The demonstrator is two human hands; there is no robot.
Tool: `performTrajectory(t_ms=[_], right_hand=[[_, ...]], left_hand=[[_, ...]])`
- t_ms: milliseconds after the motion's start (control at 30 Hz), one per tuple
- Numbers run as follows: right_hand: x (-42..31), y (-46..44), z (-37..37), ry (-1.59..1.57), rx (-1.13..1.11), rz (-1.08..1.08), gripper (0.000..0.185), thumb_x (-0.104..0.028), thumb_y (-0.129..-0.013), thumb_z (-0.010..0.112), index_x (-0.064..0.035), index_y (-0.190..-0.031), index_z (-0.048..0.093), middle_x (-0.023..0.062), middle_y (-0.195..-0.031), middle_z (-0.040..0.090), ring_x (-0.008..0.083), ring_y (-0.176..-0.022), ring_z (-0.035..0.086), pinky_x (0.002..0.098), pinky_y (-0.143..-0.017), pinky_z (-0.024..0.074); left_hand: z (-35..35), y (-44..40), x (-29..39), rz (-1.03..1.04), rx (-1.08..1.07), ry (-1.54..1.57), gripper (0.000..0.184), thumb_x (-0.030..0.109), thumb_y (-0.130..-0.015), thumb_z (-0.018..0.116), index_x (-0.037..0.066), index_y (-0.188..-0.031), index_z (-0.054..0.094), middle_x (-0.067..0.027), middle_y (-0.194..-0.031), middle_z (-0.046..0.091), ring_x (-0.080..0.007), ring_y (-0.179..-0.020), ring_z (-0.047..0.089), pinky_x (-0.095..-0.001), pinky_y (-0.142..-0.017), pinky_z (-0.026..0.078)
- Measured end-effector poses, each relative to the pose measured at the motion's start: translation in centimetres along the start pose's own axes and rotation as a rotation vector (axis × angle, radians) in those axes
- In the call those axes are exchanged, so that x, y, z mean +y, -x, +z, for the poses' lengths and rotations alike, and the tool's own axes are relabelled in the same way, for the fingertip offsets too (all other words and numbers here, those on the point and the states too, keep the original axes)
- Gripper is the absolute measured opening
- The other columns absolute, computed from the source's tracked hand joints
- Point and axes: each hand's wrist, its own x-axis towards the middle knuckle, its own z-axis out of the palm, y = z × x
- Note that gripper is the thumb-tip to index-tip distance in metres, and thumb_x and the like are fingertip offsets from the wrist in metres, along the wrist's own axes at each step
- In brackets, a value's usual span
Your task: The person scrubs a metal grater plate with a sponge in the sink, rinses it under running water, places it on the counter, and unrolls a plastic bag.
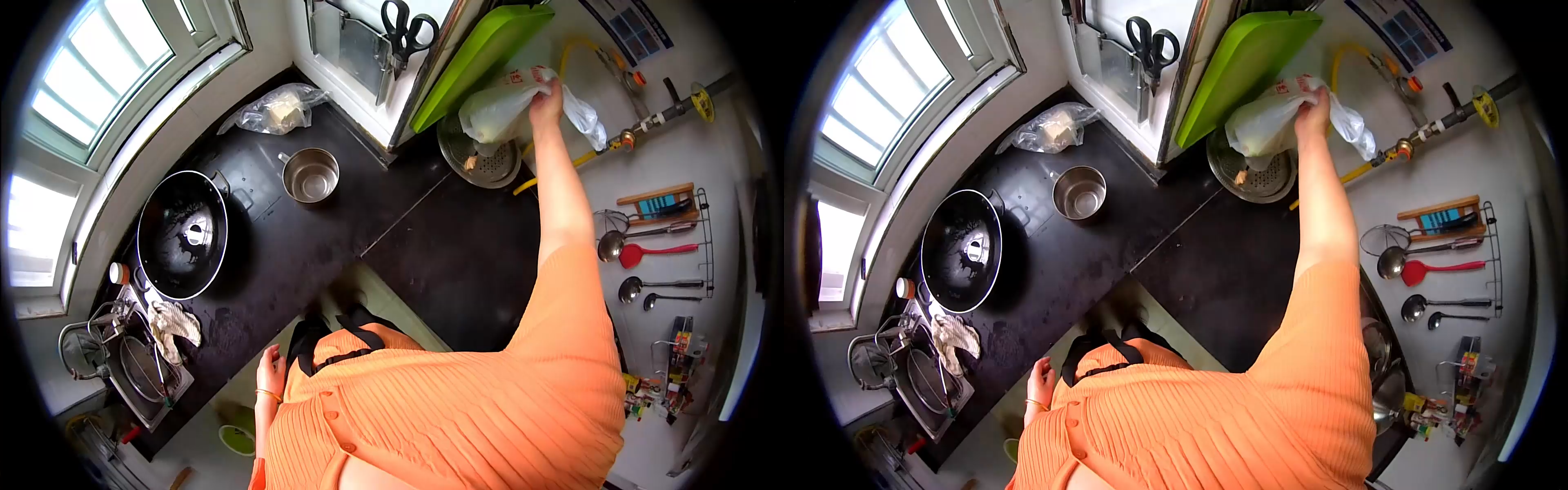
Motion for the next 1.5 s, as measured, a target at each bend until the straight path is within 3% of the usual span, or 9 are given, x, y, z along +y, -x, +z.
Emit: performTrajectory(t_ms=[167, 233, 300, 500, 633, 900, 1200, 1400, 1500], right_hand=[[1.2, -1.3, -3.2, 0.144, 0.066, -0.047, 0.028, -0.02, -0.089, 0.055, -0.0041, -0.112, 0.051, 0.0104, -0.107, 0.058, 0.0245, -0.101, 0.056, 0.0379, -0.091, 0.0449], [0.0, 0.3, -3.7, 0.151, -0.023, 0.034, 0.03, -0.023, -0.088, 0.058, -0.0072, -0.112, 0.051, 0.0048, -0.104, 0.058, 0.0191, -0.092, 0.058, 0.0327, -0.075, 0.0482], [-0.5, 0.4, -4.1, 0.185, -0.014, 0.036, 0.029, -0.022, -0.089, 0.057, -0.0058, -0.113, 0.053, 0.007, -0.106, 0.058, 0.0216, -0.092, 0.059, 0.0364, -0.084, 0.0476], [-1.9, 0.0, -5.5, 0.685, 0.037, -0.001, 0.031, -0.028, -0.088, 0.06, -0.0086, -0.112, 0.054, 0.0029, -0.1, 0.058, 0.0146, -0.083, 0.054, 0.0293, -0.068, 0.0449], [-2.3, 1.2, -4.7, 0.823, 0.049, -0.091, 0.03, -0.027, -0.089, 0.059, -0.0071, -0.111, 0.054, 0.0044, -0.099, 0.058, 0.0154, -0.086, 0.054, 0.0299, -0.072, 0.0446], [-5.4, 2.8, 1.1, 0.209, -0.044, 0.026, 0.032, -0.025, -0.092, 0.054, -0.0028, -0.114, 0.051, 0.0138, -0.113, 0.056, 0.0272, -0.103, 0.055, 0.0427, -0.092, 0.0447], [3.9, 1.9, 0.3, -0.187, -0.065, 0.229, 0.034, -0.023, -0.088, 0.05, -0.0031, -0.117, 0.049, 0.0149, -0.114, 0.055, 0.0307, -0.107, 0.052, 0.0449, -0.095, 0.0413], [7.1, 0.2, -3.1, 0.416, -0.08, 0.254, 0.044, -0.024, -0.078, 0.072, -0.0055, -0.114, 0.056, 0.0077, -0.107, 0.057, 0.02, -0.1, 0.053, 0.0317, -0.084, 0.0448], [5.0, -1.0, -4.2, 0.564, -0.036, 0.353, 0.058, -0.028, -0.076, 0.074, -0.0046, -0.123, 0.051, 0.0069, -0.116, 0.056, 0.0207, -0.101, 0.052, 0.0332, -0.081, 0.0438]], left_hand=[[0.1, 0.5, -0.3, -0.032, -0.036, 0.002, 0.033, 0.01, -0.084, 0.058, 0.004, -0.116, 0.054, -0.0168, -0.101, 0.062, -0.0277, -0.094, 0.062, -0.0362, -0.079, 0.049], [0.0, 0.6, -0.2, -0.04, -0.016, 0.001, 0.032, 0.01, -0.084, 0.059, 0.004, -0.116, 0.055, -0.0167, -0.101, 0.063, -0.0276, -0.094, 0.062, -0.0358, -0.078, 0.05], [0.1, 0.6, -0.2, -0.046, 0.003, 0.004, 0.032, 0.01, -0.084, 0.059, 0.004, -0.115, 0.055, -0.0166, -0.1, 0.063, -0.0275, -0.093, 0.062, -0.0355, -0.078, 0.05], [0.2, 0.0, -1.1, -0.029, -0.014, -0.004, 0.031, 0.009, -0.084, 0.059, 0.004, -0.115, 0.055, -0.0162, -0.095, 0.064, -0.0273, -0.088, 0.063, -0.0353, -0.076, 0.05], [0.8, -0.5, -1.8, -0.009, -0.036, -0.005, 0.031, 0.009, -0.084, 0.059, 0.004, -0.115, 0.055, -0.0169, -0.096, 0.064, -0.0276, -0.088, 0.063, -0.0352, -0.076, 0.05], [0.8, -1.3, -2.0, 0.01, -0.096, -0.043, 0.031, 0.01, -0.084, 0.06, 0.004, -0.114, 0.056, -0.0173, -0.097, 0.064, -0.0271, -0.089, 0.063, -0.0352, -0.076, 0.05], [0.7, 0.2, -2.8, -0.059, -0.056, -0.019, 0.03, 0.011, -0.085, 0.059, 0.004, -0.113, 0.057, -0.017, -0.097, 0.065, -0.0274, -0.089, 0.064, -0.0353, -0.078, 0.051], [1.4, 1.3, -4.3, -0.119, -0.018, 0.042, 0.028, 0.01, -0.085, 0.058, 0.004, -0.113, 0.057, -0.0157, -0.095, 0.065, -0.0246, -0.087, 0.064, -0.0338, -0.077, 0.051], [1.3, 1.2, -3.8, -0.108, -0.01, 0.018, 0.028, 0.01, -0.085, 0.058, 0.004, -0.113, 0.057, -0.0155, -0.095, 0.065, -0.0246, -0.086, 0.064, -0.0338, -0.076, 0.051]])
